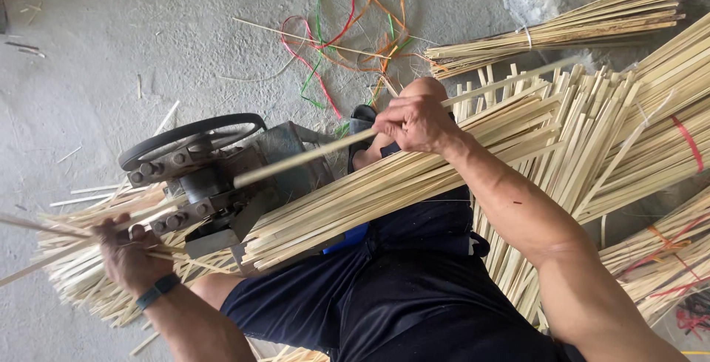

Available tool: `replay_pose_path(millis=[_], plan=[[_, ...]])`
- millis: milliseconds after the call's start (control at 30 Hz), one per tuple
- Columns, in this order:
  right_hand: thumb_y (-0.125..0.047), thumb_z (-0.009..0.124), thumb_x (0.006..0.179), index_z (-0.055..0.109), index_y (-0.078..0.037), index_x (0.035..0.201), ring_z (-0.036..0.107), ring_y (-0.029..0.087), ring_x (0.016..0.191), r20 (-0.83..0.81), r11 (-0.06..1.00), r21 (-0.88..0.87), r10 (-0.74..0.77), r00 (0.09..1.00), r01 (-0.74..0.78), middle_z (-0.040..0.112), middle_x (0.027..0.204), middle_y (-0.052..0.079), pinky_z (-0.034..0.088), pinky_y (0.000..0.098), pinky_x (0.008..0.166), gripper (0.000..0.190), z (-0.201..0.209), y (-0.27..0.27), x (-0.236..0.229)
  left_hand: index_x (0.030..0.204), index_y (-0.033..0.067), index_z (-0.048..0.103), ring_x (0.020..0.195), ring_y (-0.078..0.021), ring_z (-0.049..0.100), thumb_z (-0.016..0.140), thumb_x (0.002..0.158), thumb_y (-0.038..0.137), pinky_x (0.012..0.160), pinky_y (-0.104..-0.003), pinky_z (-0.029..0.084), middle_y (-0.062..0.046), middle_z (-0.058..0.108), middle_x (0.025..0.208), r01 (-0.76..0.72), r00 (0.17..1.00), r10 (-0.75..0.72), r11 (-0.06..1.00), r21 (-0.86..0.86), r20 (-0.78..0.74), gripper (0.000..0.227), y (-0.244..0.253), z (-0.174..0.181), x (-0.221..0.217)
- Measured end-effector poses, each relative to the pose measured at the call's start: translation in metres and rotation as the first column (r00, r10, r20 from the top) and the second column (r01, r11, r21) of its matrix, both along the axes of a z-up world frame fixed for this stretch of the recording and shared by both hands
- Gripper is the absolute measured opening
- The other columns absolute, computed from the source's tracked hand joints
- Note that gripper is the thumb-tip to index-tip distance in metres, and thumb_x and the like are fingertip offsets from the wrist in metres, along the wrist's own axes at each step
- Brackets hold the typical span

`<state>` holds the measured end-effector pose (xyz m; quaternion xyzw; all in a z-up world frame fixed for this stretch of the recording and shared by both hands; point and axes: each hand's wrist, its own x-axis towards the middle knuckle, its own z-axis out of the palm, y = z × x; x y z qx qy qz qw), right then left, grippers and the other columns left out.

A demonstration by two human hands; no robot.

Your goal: The person sits on the floor and feeds thin bamboo sticks one by one into a grinding machine to sharpen their ends. The person holds a bundle of sticks in the left hand and passes each stick through the rotating wheel, then places the sharpened sticks into a pile on the right.

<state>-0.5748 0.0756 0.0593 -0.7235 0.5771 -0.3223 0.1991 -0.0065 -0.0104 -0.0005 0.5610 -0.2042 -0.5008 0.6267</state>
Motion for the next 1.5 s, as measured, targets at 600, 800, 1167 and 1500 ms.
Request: replay_pose_path(millis=[600, 800, 1167, 1500], plan=[[-0.024, 0.074, 0.088, 0.075, -0.001, 0.083, 0.068, 0.027, 0.087, -0.298, 0.947, 0.270, 0.255, 0.920, -0.175, 0.071, 0.092, 0.013, 0.053, 0.0450, 0.085, 0.023, -0.064, 0.024, 0.056, 0.108, 0.0071, 0.058, 0.054, -0.0041, 0.048, 0.073, 0.107, 0.037, 0.040, -0.018, 0.043, -0.007, 0.072, 0.095, -0.025, 0.996, 0.018, 0.997, 0.079, 0.084, 0.033, -0.004, 0.012, -0.039], [-0.028, 0.076, 0.085, 0.073, -0.003, 0.102, 0.069, 0.029, 0.087, -0.126, 0.898, 0.397, 0.257, 0.958, -0.189, 0.071, 0.094, 0.012, 0.052, 0.0480, 0.087, 0.030, -0.060, 0.022, 0.041, 0.111, 0.0051, 0.057, 0.060, -0.0083, 0.058, 0.064, 0.112, 0.027, 0.051, -0.024, 0.054, -0.007, 0.072, 0.092, -0.031, 0.999, 0.031, 0.999, 0.031, -0.021, 0.023, -0.006, 0.005, -0.034], [-0.017, 0.072, 0.083, 0.070, -0.004, 0.098, 0.071, 0.034, 0.095, -0.073, 0.951, 0.207, 0.248, 0.966, -0.228, 0.073, 0.099, 0.014, 0.056, 0.0459, 0.084, 0.020, -0.038, 0.010, 0.032, 0.122, 0.0089, 0.058, 0.067, -0.0111, 0.054, 0.059, 0.111, 0.034, 0.048, -0.024, 0.046, -0.003, 0.059, 0.085, -0.138, 0.981, 0.133, 0.990, -0.030, -0.140, 0.027, -0.008, -0.001, 0.014], [-0.027, 0.082, 0.086, 0.081, -0.017, 0.092, 0.071, 0.022, 0.072, -0.214, 0.991, 0.129, 0.060, 0.975, -0.033, 0.076, 0.088, 0.005, 0.057, 0.0341, 0.070, 0.012, 0.002, 0.008, -0.033, 0.116, 0.0090, 0.060, 0.051, -0.0067, 0.048, 0.075, 0.098, 0.037, 0.036, -0.020, 0.035, -0.002, 0.059, 0.073, -0.114, 0.985, 0.100, 0.989, -0.094, -0.143, 0.036, 0.014, 0.010, 0.003]])
